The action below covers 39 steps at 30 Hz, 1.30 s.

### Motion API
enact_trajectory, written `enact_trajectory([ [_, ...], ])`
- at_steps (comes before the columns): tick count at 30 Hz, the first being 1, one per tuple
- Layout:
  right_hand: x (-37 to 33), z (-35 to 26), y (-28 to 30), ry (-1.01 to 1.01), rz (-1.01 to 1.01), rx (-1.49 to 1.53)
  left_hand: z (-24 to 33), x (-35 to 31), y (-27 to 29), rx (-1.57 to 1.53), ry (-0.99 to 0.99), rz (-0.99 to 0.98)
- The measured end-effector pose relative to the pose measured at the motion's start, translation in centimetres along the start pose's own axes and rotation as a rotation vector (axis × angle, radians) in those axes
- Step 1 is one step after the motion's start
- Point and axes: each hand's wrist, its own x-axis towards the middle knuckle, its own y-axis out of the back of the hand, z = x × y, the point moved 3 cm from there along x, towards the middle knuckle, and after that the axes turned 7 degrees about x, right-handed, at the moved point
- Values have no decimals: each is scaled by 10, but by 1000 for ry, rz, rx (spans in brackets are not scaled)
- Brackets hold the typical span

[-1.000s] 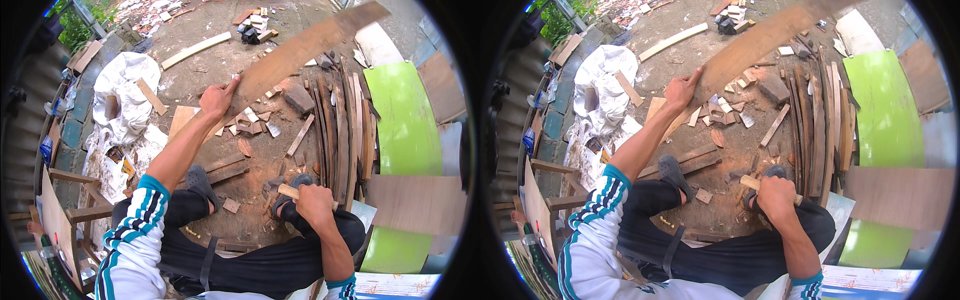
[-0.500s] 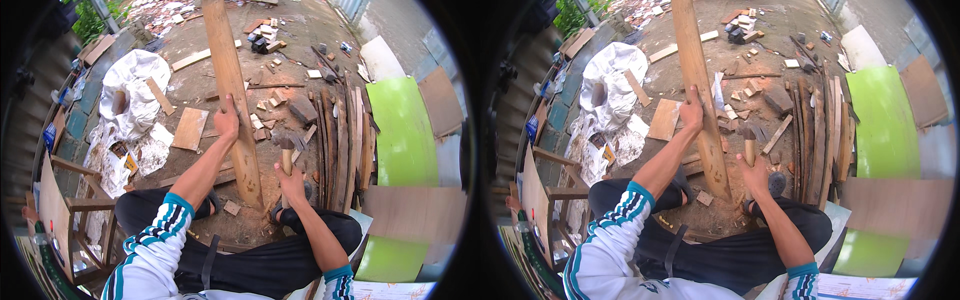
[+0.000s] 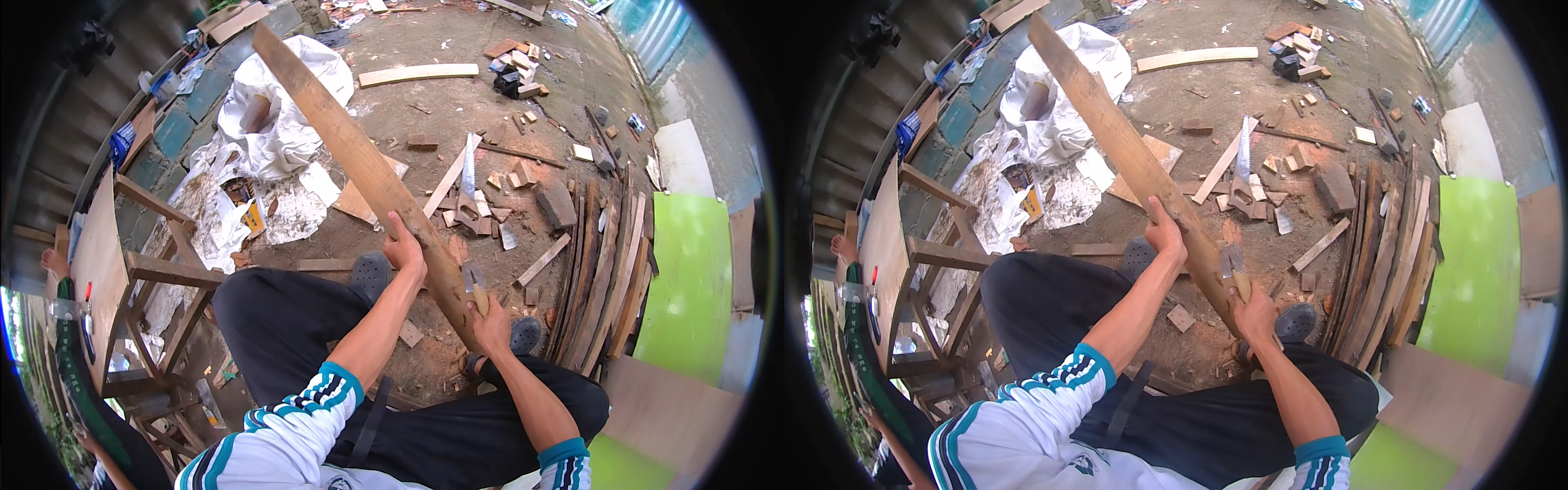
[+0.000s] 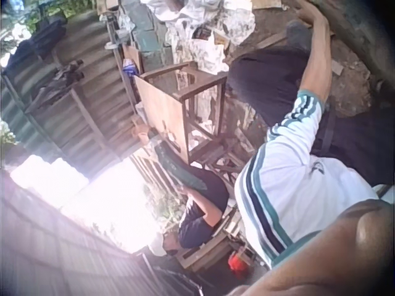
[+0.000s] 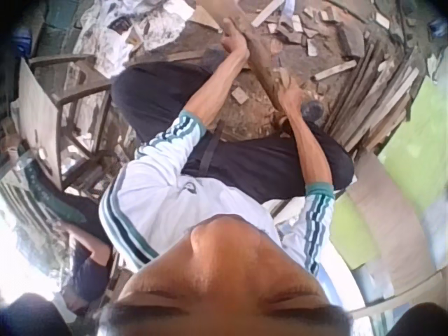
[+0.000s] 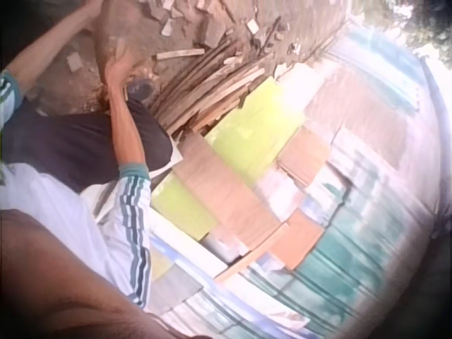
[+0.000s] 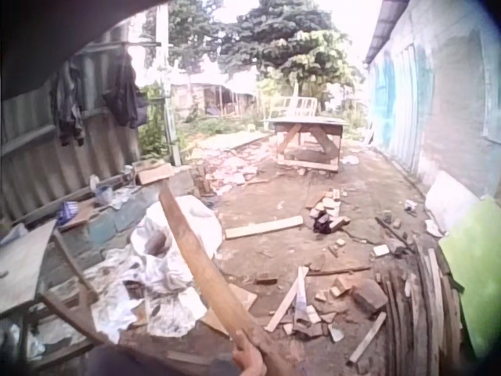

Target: The person sits on the ground in a cluttered outdoor area and uses a hammer to repeatedly strike a long wooden plank. The person adjusts the plank's position and continues hammering along its length to flatten or shape it.

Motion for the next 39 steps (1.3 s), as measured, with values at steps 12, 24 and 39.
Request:
enact_trajectory([
  [12, 88, -10, -5, 308, -219, -333, -101, 60, 54, -139, 549, -112],
  [24, 147, 48, 32, 231, -192, -630, -133, 40, -1, -15, 559, -461],
  [39, 7, -47, 183, -166, -152, -676, -158, 51, -34, 1478, -353, -945],
])
